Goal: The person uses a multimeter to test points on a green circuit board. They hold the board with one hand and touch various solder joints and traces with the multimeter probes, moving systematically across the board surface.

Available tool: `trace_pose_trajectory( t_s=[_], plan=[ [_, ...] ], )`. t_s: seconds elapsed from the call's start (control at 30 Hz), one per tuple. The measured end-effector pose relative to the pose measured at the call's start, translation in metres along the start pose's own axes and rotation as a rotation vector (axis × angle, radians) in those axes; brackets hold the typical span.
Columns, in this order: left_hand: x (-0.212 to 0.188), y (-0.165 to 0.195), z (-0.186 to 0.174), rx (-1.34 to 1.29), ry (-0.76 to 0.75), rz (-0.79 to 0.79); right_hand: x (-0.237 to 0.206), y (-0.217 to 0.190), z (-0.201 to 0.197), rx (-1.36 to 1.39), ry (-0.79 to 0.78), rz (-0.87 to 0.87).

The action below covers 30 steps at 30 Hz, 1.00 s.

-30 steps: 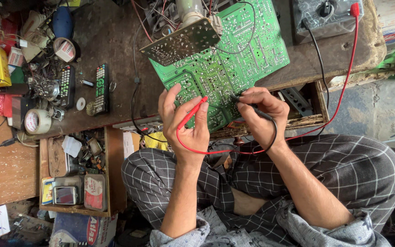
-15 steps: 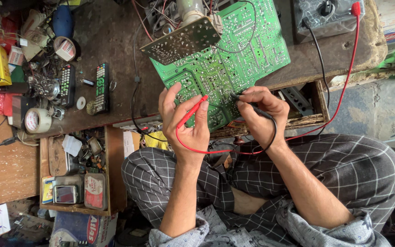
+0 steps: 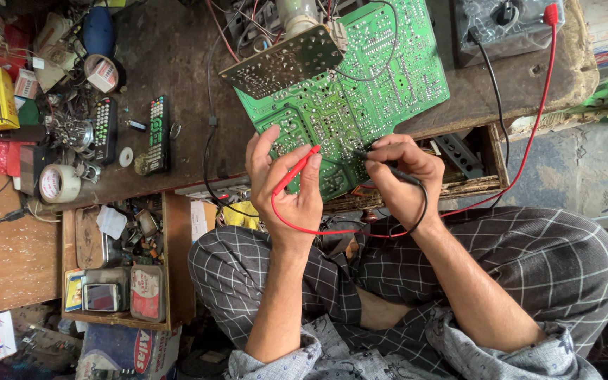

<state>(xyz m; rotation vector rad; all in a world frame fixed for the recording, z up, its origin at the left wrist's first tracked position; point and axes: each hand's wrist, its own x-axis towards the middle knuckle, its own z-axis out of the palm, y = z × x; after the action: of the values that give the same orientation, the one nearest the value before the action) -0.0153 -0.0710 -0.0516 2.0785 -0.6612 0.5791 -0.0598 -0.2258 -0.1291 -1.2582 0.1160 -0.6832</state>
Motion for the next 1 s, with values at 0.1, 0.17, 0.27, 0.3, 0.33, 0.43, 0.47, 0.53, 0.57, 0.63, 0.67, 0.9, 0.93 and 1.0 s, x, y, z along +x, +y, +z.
trace_pose_trajectory(
  t_s=[0.1,0.17,0.27,0.3,0.33,0.43,0.47,0.53,0.57,0.63,0.67,0.9,0.93,1.0],
  plan=[
    [0.001,-0.002,-0.001,-0.025,-0.009,-0.023,0.001,0.0,-0.003,0.017,-0.058,0.052],
    [0.001,-0.004,0.0,-0.006,-0.007,-0.012,0.001,0.0,-0.001,0.028,-0.032,0.061],
    [0.0,-0.005,-0.001,0.026,0.0,0.021,0.0,0.0,0.003,-0.022,-0.016,0.024],
    [-0.001,-0.005,-0.002,0.037,0.004,0.034,-0.001,0.0,0.004,-0.05,-0.014,0.004],
    [-0.001,-0.006,-0.002,0.018,0.004,0.024,-0.001,-0.001,0.004,-0.069,-0.043,-0.017],
    [-0.001,-0.008,-0.003,-0.013,0.008,0.008,-0.001,0.0,0.004,-0.089,-0.069,-0.04],
    [0.0,-0.008,-0.004,-0.003,0.01,0.011,-0.001,0.0,0.005,-0.07,-0.039,-0.017],
    [-0.001,-0.009,-0.005,-0.011,0.013,-0.003,-0.001,0.001,0.006,-0.058,-0.032,-0.009],
    [-0.001,-0.01,-0.006,-0.028,0.014,-0.018,-0.001,0.001,0.006,-0.066,-0.056,-0.024],
    [0.0,-0.012,-0.007,-0.058,0.021,-0.037,-0.001,0.001,0.007,-0.059,-0.058,-0.009],
    [0.0,-0.012,-0.007,-0.07,0.026,-0.043,-0.002,0.001,0.008,-0.046,-0.035,0.022],
    [-0.003,-0.014,-0.013,-0.015,0.039,-0.033,-0.004,0.0,0.013,-0.077,-0.059,-0.036],
    [-0.003,-0.014,-0.013,-0.026,0.041,-0.035,-0.004,0.0,0.014,-0.087,-0.056,-0.039],
    [-0.002,-0.014,-0.013,-0.046,0.044,-0.036,-0.005,0.0,0.014,-0.105,-0.051,-0.044]
  ],
)
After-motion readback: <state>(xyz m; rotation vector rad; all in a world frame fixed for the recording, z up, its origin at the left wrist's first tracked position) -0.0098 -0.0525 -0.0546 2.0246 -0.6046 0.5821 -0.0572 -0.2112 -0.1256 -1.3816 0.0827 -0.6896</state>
